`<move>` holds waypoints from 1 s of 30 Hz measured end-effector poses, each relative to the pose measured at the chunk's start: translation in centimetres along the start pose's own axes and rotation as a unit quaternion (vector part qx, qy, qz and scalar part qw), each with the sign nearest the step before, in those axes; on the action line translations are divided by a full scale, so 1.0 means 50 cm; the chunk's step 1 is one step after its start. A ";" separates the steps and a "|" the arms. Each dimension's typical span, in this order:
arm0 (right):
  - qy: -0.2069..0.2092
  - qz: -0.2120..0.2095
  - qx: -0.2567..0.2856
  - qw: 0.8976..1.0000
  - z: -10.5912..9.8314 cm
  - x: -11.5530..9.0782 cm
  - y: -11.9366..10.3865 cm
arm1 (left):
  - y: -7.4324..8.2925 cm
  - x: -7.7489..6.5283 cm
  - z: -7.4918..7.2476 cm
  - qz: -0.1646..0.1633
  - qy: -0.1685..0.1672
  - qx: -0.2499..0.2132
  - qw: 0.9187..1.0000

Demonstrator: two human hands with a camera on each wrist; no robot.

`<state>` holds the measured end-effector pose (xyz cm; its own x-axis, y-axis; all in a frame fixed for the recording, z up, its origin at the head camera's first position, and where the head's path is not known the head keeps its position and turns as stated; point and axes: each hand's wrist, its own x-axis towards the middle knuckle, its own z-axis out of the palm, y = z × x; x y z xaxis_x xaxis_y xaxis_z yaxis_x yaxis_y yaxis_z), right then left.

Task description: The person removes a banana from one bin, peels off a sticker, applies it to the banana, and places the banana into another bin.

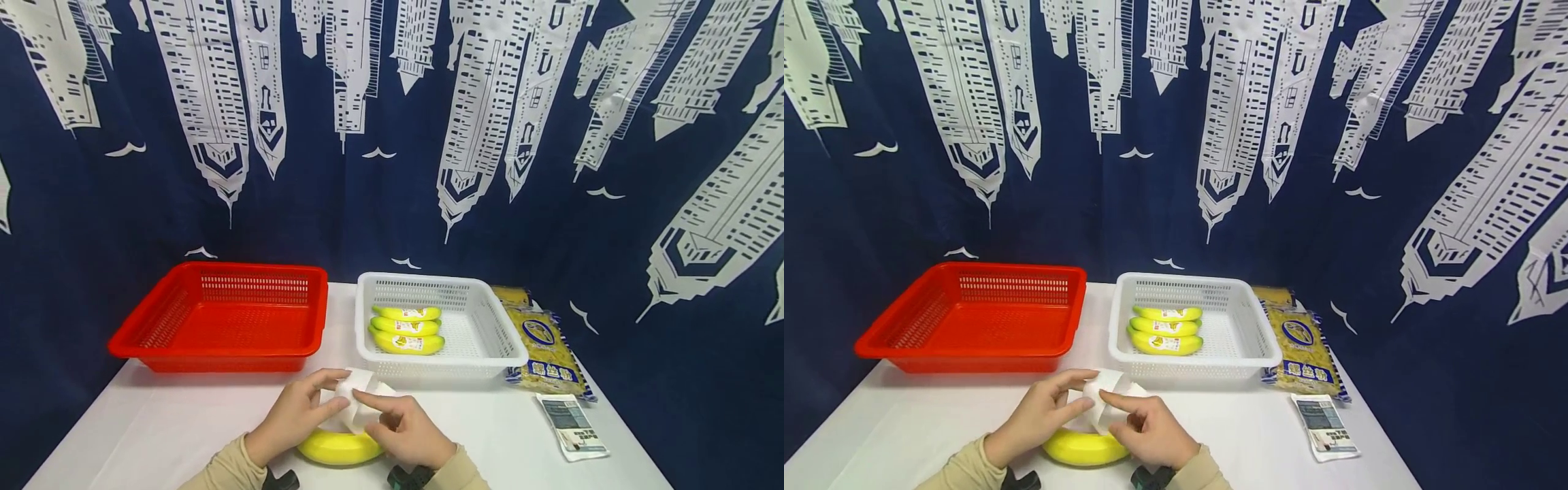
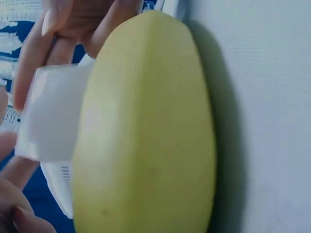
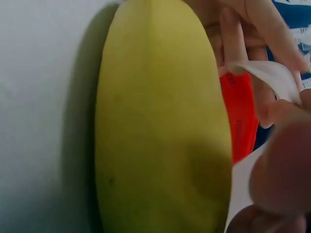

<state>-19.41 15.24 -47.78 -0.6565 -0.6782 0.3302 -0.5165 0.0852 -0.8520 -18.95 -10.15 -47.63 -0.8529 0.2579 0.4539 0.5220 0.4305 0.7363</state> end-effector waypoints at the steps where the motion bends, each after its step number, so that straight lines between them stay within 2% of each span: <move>1: -0.005 -0.017 0.000 1.000 0.005 -0.001 -0.003 | -0.001 -0.001 0.000 0.002 0.008 -0.021 1.000; 3: 0.012 -0.052 -0.017 0.998 0.011 -0.003 -0.004 | -0.003 -0.001 0.000 0.007 0.027 -0.043 0.999; 5: 0.069 -0.067 -0.039 0.995 0.011 -0.004 -0.003 | -0.005 -0.001 -0.001 0.019 0.042 -0.065 0.997; 7: 0.142 -0.049 -0.049 0.987 0.008 -0.004 0.000 | -0.006 -0.002 -0.005 0.045 0.048 -0.079 0.995; 9: 0.203 -0.014 -0.052 0.978 0.002 -0.004 0.003 | -0.005 -0.004 -0.008 0.074 0.042 -0.093 0.992; 11: 0.226 0.022 -0.034 0.973 -0.003 -0.002 0.006 | -0.004 -0.007 -0.012 0.103 0.027 -0.104 0.989; 14: 0.203 0.051 0.016 0.978 -0.008 0.001 0.005 | 0.000 -0.009 -0.015 0.131 0.002 -0.111 0.985; 17: 0.167 0.052 0.067 0.982 -0.009 0.004 0.002 | 0.004 -0.008 -0.015 0.132 -0.012 -0.117 0.984; 18: 0.155 0.051 0.066 0.984 -0.007 0.004 0.001 | 0.004 -0.008 -0.014 0.129 -0.013 -0.120 0.984; 20: 0.125 0.042 0.030 0.991 0.000 0.003 0.002 | 0.006 -0.009 -0.013 0.122 -0.010 -0.126 0.984; 22: 0.089 0.026 -0.034 0.995 0.011 0.004 0.005 | 0.009 -0.010 -0.013 0.117 -0.009 -0.132 0.984; 25: 0.051 -0.016 -0.108 0.993 0.031 0.011 0.010 | 0.014 -0.012 -0.015 0.110 -0.021 -0.142 0.984; 27: 0.059 -0.019 -0.104 0.993 0.042 0.017 0.010 | 0.017 -0.011 -0.018 0.109 -0.035 -0.148 0.982; 29: 0.102 0.010 -0.055 0.993 0.047 0.022 0.008 | 0.015 -0.009 -0.019 0.108 -0.049 -0.142 0.983; 30: 0.132 0.032 -0.012 0.991 0.047 0.023 0.007 | 0.013 -0.007 -0.020 0.105 -0.057 -0.137 0.983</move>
<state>-19.04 12.76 -48.65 -0.8075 -0.4568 0.3733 -0.4803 0.1417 -0.8656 -18.28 -10.85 -46.81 -0.7135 0.4172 0.5629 0.6550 0.1118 0.7473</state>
